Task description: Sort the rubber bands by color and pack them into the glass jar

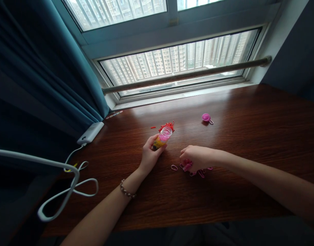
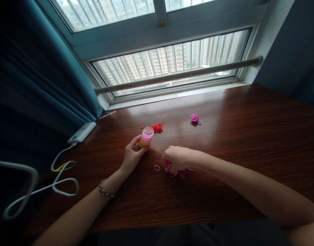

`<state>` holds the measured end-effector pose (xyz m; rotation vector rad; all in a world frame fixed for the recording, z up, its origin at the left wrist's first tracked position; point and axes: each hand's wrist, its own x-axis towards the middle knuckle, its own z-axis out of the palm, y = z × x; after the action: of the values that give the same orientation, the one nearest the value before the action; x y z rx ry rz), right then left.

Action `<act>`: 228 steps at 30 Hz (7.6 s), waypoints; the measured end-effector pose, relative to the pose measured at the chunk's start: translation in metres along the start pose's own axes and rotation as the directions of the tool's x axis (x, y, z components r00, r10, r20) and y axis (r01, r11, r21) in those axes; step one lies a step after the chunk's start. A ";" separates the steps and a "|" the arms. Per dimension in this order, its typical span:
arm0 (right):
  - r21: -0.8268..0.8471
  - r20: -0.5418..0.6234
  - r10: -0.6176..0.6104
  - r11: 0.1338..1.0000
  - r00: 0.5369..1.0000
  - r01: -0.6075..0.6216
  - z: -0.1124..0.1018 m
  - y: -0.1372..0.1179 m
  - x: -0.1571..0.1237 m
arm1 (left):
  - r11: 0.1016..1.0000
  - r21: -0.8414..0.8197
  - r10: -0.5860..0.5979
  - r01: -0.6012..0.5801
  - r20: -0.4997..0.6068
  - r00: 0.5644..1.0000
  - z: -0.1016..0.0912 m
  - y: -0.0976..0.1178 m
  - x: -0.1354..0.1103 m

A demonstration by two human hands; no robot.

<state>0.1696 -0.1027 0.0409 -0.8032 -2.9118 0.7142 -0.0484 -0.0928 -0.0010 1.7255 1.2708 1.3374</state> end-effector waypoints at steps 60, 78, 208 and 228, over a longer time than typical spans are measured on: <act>-0.037 -0.711 0.031 0.996 0.702 -0.082 -0.001 -0.003 0.006 | 0.842 0.411 0.308 -0.349 0.164 0.937 -0.005 0.008 -0.002; 0.189 -0.544 0.106 0.982 0.832 -0.001 0.003 -0.002 0.009 | 0.775 0.492 0.348 -0.397 0.192 0.917 -0.004 0.007 -0.003; -0.106 0.051 0.303 0.949 0.952 -0.296 0.006 -0.039 -0.008 | 0.925 0.329 0.195 -0.191 0.020 0.981 -0.006 -0.001 0.001; -0.190 0.277 0.530 0.848 0.802 -0.495 -0.023 -0.061 -0.017 | 0.915 0.341 0.219 -0.218 0.034 0.975 -0.006 0.000 0.000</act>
<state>0.1588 -0.1473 0.0896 -1.6864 -3.0415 0.7808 -0.0538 -0.0929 0.0003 2.1611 1.4122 1.2982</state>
